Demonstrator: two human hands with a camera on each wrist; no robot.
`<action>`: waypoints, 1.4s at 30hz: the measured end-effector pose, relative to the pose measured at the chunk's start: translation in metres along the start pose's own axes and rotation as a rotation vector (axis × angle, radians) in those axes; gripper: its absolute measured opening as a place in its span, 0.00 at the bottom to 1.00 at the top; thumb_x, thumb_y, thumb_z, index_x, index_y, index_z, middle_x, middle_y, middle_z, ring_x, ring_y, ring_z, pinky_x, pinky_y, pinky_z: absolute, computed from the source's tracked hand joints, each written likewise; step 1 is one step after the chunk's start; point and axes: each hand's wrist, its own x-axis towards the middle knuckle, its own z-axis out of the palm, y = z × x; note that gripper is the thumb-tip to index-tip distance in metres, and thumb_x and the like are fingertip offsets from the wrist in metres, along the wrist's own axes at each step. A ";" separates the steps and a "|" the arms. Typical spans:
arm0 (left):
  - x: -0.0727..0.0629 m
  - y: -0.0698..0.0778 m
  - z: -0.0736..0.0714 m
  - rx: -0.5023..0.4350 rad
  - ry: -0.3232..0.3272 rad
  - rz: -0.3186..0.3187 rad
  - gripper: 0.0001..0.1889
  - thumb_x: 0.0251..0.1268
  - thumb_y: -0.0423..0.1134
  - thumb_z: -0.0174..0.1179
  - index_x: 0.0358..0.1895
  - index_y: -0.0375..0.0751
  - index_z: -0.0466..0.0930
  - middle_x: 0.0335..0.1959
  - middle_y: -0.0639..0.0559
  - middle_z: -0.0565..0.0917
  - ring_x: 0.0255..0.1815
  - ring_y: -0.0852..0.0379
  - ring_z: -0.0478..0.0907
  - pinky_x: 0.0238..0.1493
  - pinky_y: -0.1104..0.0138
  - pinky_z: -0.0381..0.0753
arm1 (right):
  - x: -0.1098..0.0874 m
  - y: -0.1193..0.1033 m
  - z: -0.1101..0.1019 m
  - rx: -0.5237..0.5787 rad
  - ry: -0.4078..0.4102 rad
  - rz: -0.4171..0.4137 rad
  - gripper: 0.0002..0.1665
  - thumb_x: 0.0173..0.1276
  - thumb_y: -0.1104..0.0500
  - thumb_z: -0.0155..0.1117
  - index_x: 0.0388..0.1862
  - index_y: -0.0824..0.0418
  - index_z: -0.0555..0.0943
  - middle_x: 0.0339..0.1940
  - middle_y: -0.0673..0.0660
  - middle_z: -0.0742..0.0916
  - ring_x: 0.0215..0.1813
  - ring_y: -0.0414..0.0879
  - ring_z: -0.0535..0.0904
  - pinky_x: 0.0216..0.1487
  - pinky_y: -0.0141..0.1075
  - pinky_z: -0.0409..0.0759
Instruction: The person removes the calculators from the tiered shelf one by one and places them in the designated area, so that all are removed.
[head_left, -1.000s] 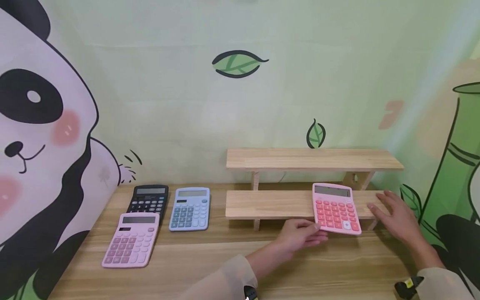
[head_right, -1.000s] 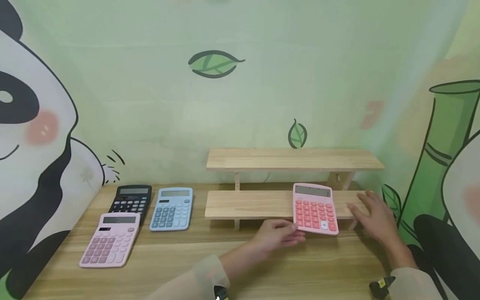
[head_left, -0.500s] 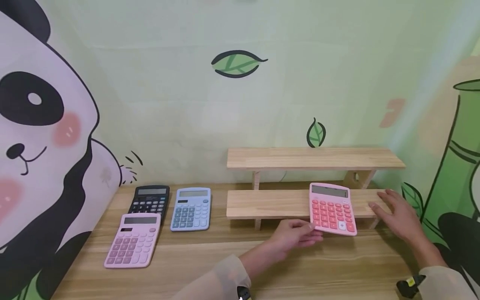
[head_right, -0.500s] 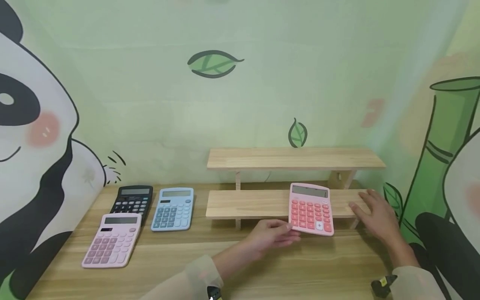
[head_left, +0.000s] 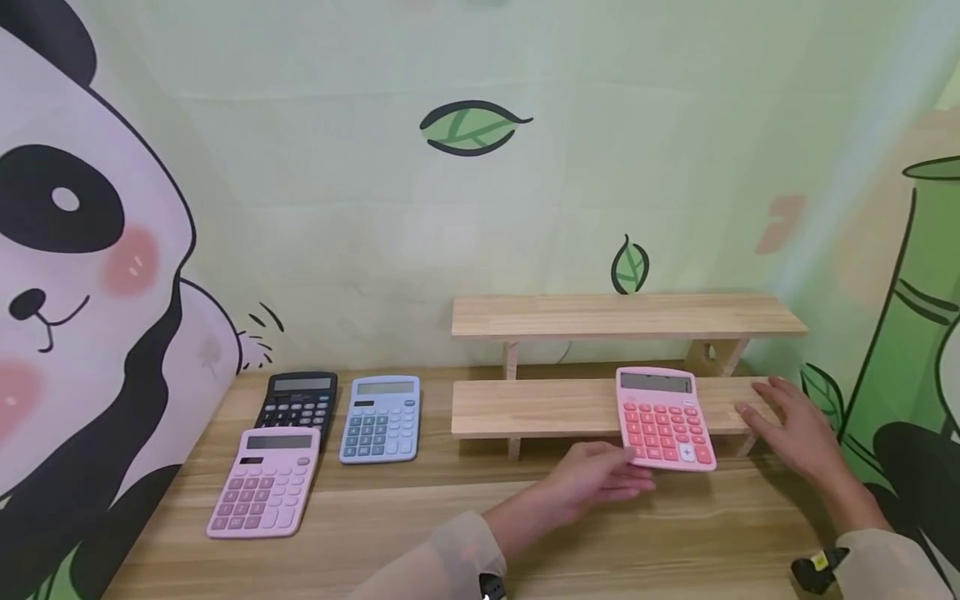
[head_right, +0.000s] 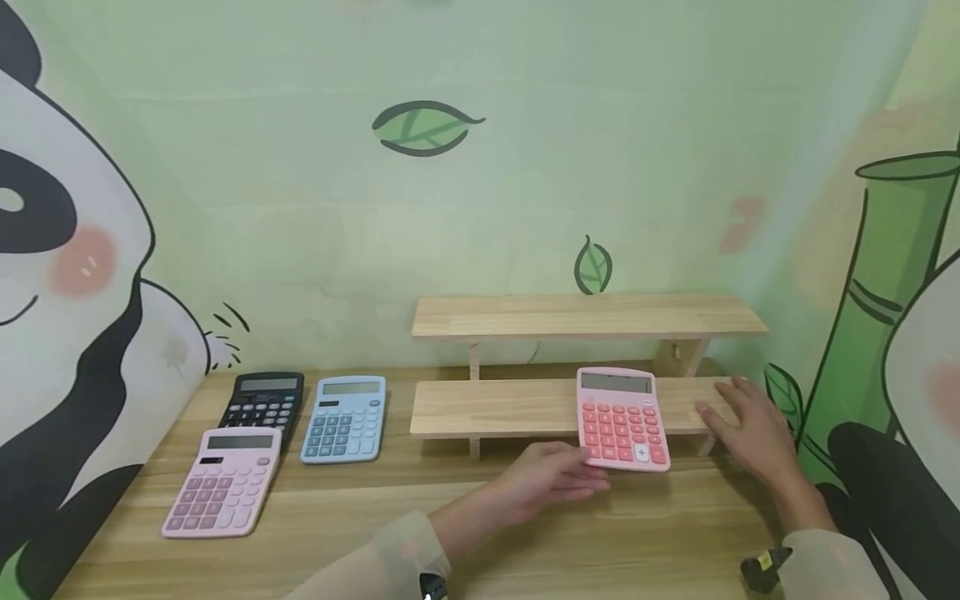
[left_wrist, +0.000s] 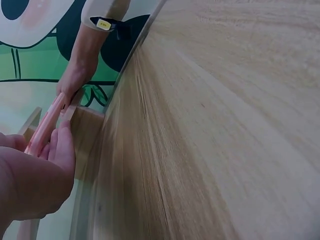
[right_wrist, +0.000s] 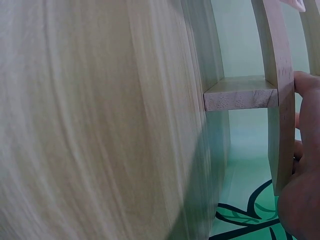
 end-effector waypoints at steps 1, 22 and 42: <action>0.002 0.000 0.001 -0.002 0.000 -0.002 0.13 0.79 0.39 0.61 0.52 0.30 0.82 0.46 0.32 0.90 0.49 0.41 0.90 0.56 0.55 0.89 | 0.000 0.000 0.000 0.000 0.001 0.000 0.41 0.83 0.44 0.56 0.74 0.79 0.67 0.76 0.85 0.62 0.76 0.85 0.55 0.67 0.83 0.54; 0.027 -0.001 0.027 -0.128 0.139 0.011 0.14 0.76 0.41 0.66 0.54 0.33 0.85 0.44 0.40 0.91 0.48 0.43 0.91 0.48 0.58 0.92 | 0.000 0.001 0.000 -0.014 -0.001 0.008 0.42 0.83 0.42 0.56 0.75 0.77 0.67 0.77 0.84 0.63 0.77 0.83 0.55 0.68 0.82 0.54; 0.007 0.008 0.009 -0.177 0.073 0.039 0.17 0.75 0.32 0.65 0.62 0.31 0.81 0.50 0.39 0.90 0.55 0.42 0.88 0.58 0.54 0.89 | 0.000 0.000 0.002 -0.017 0.013 -0.014 0.41 0.83 0.44 0.56 0.74 0.79 0.67 0.76 0.85 0.63 0.76 0.85 0.55 0.66 0.83 0.55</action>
